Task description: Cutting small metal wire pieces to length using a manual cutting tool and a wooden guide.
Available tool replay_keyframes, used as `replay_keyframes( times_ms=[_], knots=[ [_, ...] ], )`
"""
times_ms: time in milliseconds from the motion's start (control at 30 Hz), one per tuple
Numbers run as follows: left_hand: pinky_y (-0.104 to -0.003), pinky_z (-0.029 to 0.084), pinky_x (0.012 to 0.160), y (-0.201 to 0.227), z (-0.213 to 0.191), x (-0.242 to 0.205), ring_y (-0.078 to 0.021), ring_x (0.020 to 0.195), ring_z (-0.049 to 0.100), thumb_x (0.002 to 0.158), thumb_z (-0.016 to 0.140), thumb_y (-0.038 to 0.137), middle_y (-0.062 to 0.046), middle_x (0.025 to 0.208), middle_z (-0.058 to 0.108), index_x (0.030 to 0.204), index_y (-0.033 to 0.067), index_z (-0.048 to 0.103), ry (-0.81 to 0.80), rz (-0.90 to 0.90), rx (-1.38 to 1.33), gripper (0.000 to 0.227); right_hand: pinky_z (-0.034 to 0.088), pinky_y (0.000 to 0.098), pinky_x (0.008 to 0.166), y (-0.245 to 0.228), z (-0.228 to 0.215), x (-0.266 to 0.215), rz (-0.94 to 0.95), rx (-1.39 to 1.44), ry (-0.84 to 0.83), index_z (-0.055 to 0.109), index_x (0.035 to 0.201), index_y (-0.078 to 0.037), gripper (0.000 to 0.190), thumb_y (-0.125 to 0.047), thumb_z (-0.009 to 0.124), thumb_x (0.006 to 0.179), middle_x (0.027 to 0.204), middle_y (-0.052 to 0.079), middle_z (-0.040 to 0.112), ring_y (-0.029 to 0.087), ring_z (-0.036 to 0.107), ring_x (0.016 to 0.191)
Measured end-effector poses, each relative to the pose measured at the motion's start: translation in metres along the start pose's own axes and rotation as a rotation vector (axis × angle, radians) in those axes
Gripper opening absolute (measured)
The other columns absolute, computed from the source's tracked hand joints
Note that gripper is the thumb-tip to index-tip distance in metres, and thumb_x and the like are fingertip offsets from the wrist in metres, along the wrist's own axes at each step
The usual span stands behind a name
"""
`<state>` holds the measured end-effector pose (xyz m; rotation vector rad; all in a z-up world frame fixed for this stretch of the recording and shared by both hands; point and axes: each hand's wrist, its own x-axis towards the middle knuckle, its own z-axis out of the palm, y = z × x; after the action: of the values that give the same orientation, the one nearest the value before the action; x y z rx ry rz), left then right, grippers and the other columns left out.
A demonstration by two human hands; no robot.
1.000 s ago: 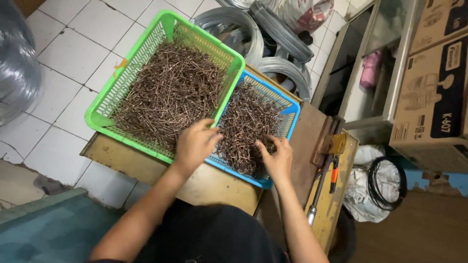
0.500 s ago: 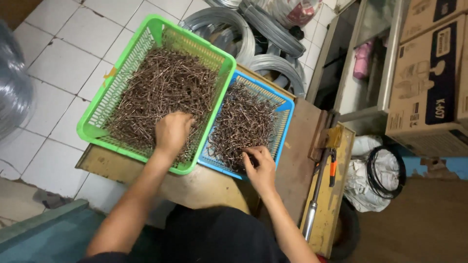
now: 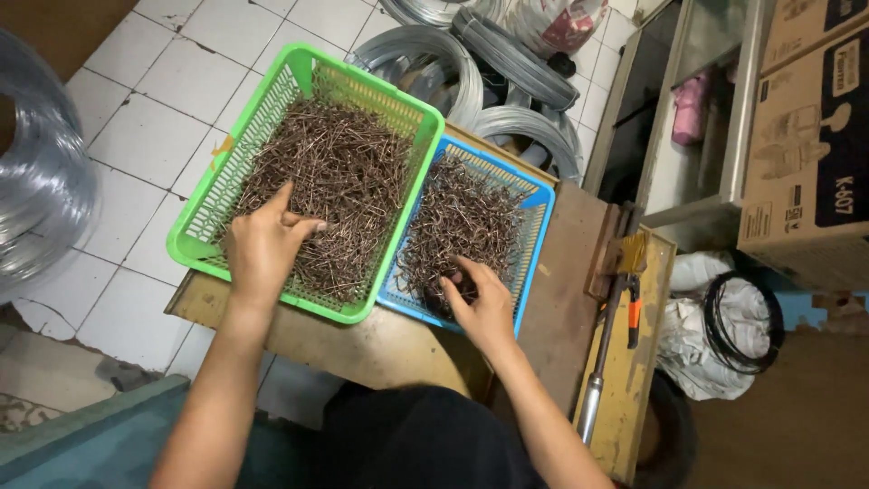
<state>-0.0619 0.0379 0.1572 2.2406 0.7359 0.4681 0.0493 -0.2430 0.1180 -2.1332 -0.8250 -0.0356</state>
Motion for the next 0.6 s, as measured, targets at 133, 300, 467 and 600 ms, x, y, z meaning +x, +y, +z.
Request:
replay_keyframes(
  times_ms=[133,300,467,600],
  knots=[
    [-0.024,0.042,0.037,-0.009,0.006,0.007,-0.0213,0.048,0.064,0.086,0.085,0.003,-0.029,0.077,0.073,0.132,-0.0206,0.059,0.005,0.042,-0.041,0.058,0.057,0.0468,0.077,-0.006,0.006,0.011,-0.015,-0.010,-0.055,0.072,0.119,-0.003,0.038,-0.020,0.081,0.086,0.081,0.015,0.073,0.037,0.072,0.083],
    [-0.024,0.048,0.044,-0.014,0.012,0.011,-0.0226,0.057,0.070,0.093,0.078,0.003,-0.023,0.076,0.073,0.126,-0.0081,0.070,-0.088,0.213,-0.126,0.035,0.058,0.0459,0.082,-0.017,0.039,0.033,-0.140,0.059,-0.148,0.073,0.116,-0.008,0.035,-0.029,0.078,0.088,0.097,0.013,0.075,0.036,0.073,0.094],
    [-0.027,0.049,0.048,-0.018,0.029,0.000,-0.0219,0.056,0.066,0.088,0.081,0.001,-0.019,0.072,0.073,0.124,-0.0023,0.073,-0.086,0.239,-0.256,0.037,0.054,0.0533,0.093,-0.042,0.062,0.060,-0.107,0.221,-0.424,0.068,0.126,0.001,0.038,-0.018,0.071,0.094,0.111,0.023,0.073,0.044,0.070,0.105],
    [-0.031,0.051,0.056,-0.034,0.041,-0.007,-0.0193,0.062,0.069,0.085,0.085,0.007,-0.014,0.080,0.076,0.125,0.0043,0.074,-0.024,0.061,-0.406,0.042,0.056,0.0484,0.091,-0.030,0.078,0.063,0.064,0.347,-0.549,0.076,0.113,-0.006,0.025,-0.020,0.073,0.093,0.091,0.018,0.078,0.035,0.075,0.095]
  ],
)
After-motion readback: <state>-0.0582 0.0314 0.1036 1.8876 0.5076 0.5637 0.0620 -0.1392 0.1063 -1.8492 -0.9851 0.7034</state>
